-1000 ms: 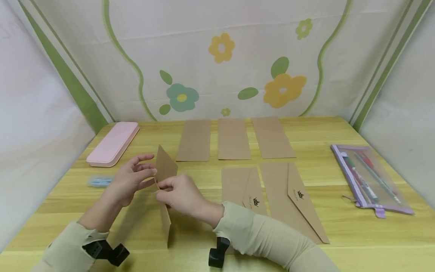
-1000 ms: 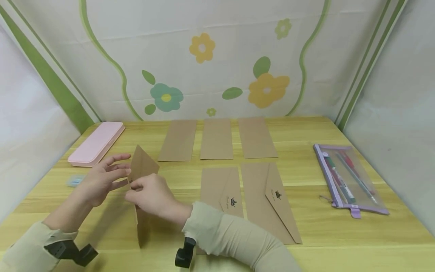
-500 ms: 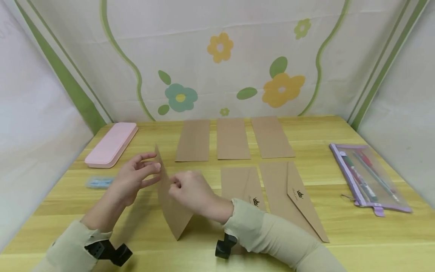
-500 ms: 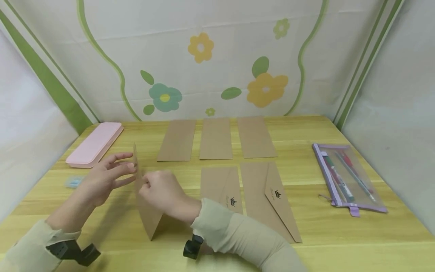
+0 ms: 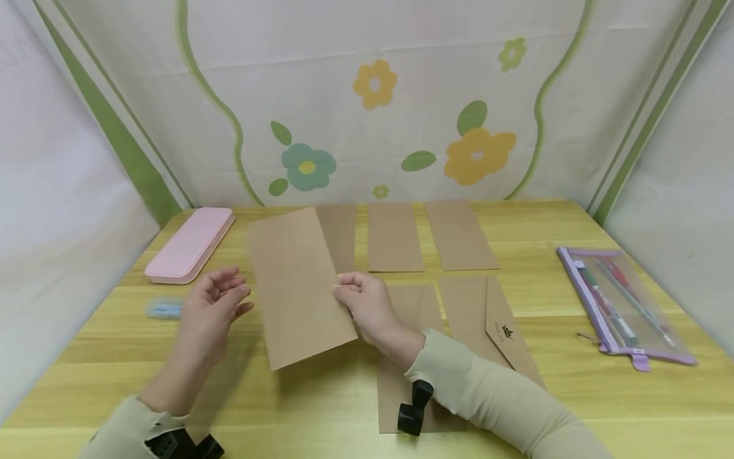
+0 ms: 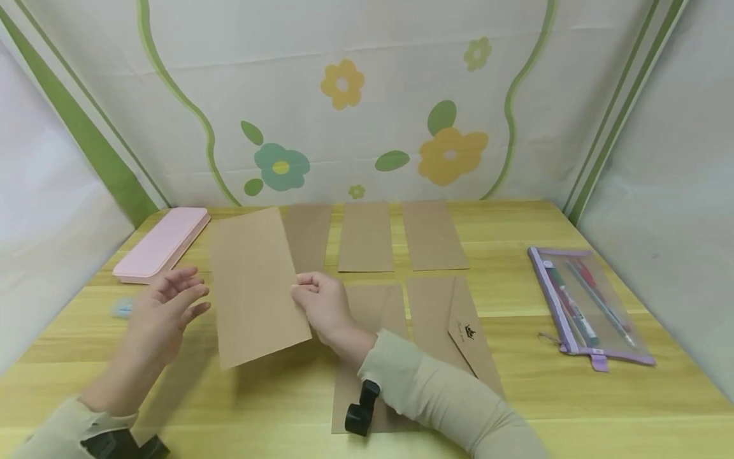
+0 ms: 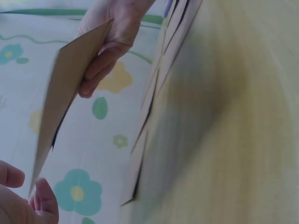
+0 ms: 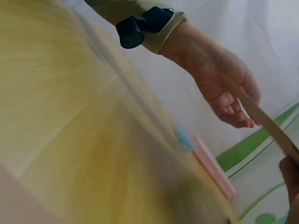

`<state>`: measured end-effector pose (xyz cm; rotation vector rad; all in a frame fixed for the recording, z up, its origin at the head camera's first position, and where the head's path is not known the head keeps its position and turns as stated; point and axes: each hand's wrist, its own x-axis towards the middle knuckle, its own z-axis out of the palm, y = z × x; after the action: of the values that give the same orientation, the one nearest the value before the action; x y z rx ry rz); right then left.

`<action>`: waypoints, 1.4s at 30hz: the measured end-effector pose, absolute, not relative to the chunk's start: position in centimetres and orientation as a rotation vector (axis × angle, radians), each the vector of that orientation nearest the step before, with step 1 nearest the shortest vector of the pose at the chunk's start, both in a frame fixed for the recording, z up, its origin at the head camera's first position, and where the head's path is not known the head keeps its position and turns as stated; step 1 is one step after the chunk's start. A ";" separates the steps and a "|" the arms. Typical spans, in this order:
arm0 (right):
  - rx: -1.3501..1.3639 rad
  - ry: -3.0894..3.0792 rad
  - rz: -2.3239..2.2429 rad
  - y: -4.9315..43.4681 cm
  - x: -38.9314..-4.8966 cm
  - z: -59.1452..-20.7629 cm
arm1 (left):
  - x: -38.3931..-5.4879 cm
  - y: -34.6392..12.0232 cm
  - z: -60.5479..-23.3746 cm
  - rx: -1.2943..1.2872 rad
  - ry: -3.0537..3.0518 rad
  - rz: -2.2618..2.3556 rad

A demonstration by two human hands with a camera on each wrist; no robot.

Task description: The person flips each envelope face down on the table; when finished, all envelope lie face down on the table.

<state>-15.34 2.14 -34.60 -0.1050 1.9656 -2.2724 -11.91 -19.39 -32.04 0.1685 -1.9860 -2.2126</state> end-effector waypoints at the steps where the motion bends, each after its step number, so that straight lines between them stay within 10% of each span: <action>1: -0.076 1.916 -2.304 2.2 -15.4 -34.9 | -11.9 -19.3 -32.3 0.176 -1.980 -2.237; 42: -0.177 2.021 -1.618 4.6 -13.4 -36.9 | -12.1 -19.7 -36.2 -0.043 -2.713 -2.084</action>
<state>-13.44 4.60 -36.94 -0.1770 2.0207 -1.6178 -12.14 -19.67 -36.18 -0.0431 -2.7135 -2.0835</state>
